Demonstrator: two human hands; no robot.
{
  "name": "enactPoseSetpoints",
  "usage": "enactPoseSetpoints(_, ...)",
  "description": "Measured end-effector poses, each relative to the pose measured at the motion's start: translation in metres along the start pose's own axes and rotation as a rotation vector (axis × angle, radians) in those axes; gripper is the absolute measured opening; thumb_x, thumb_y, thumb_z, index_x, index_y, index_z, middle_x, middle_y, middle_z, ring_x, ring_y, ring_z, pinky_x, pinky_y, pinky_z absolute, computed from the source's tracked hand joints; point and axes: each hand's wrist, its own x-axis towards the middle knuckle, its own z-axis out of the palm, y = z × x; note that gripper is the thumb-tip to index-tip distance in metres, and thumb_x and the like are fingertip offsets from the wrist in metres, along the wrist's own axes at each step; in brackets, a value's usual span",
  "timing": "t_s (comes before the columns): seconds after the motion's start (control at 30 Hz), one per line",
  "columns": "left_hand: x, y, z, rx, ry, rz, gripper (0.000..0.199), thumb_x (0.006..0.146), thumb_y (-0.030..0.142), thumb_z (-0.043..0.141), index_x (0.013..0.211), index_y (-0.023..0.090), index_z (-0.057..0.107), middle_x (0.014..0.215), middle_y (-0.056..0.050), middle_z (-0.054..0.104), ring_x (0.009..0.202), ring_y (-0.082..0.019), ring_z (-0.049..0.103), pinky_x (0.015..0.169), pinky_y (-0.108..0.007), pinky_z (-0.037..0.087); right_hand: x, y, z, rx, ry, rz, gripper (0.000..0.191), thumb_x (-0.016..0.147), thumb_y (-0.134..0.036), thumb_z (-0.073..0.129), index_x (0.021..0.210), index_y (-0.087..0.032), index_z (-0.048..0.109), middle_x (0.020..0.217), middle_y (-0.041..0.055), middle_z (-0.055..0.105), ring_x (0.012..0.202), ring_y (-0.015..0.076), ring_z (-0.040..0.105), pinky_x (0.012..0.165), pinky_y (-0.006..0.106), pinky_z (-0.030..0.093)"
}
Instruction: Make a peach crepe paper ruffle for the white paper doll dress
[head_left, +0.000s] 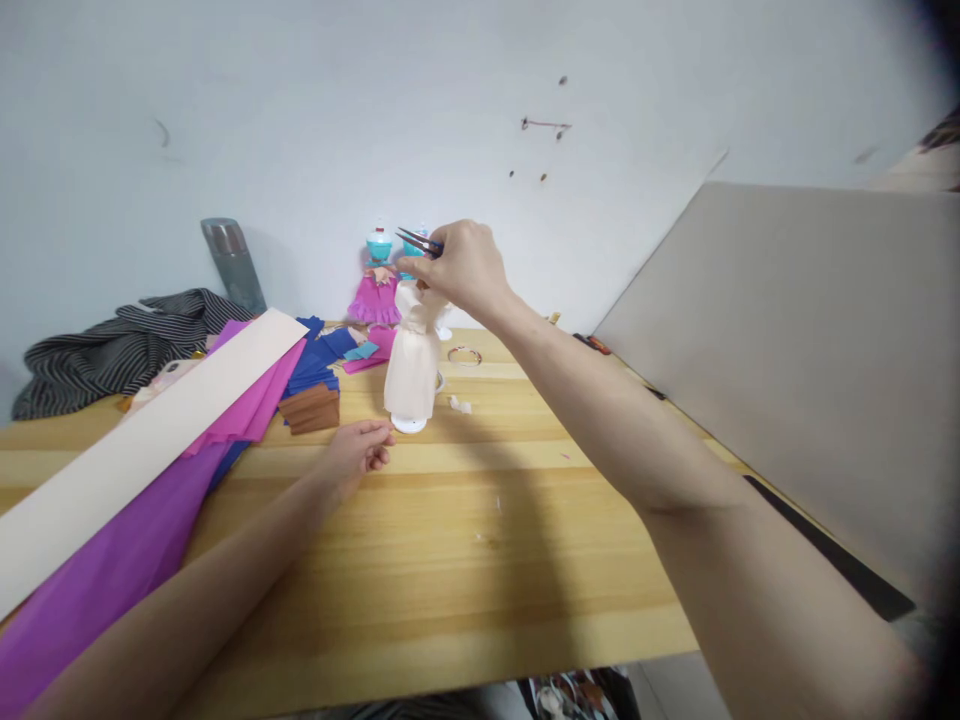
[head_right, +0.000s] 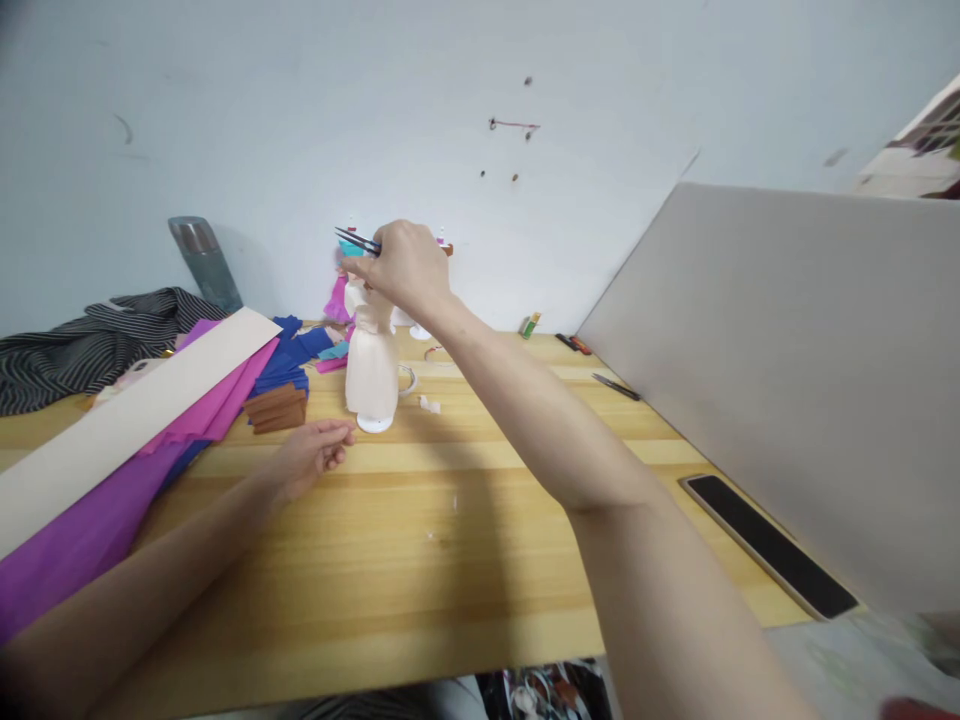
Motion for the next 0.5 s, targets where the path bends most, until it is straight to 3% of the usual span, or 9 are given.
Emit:
enactPoseSetpoints(0.3,0.006,-0.002,0.012,-0.151,-0.016,-0.124,0.010,0.083,0.014,0.061,0.075,0.009,0.062,0.057,-0.002,0.058,0.039,-0.003,0.045,0.035,-0.012,0.030,-0.004,0.009,0.006,0.067,0.089,-0.026,0.023,0.070,-0.033,0.069,0.063,-0.018,0.053,0.060,0.0054,0.052,0.078,0.0237,0.052,0.061,0.032,0.038)
enactPoseSetpoints(0.5,0.018,-0.003,0.021,-0.296,-0.004,-0.046,0.019,0.088,0.011,0.053,0.069,0.011,0.055,0.054,-0.001,0.056,0.038,-0.002,0.044,0.035,-0.010,0.031,-0.007,0.012,0.004,0.074,0.083,0.002,0.030,0.070,-0.032,0.069,0.053,-0.019,0.049,0.050,0.0033,0.047,0.067,0.0203,0.050,0.058,0.032,0.037)
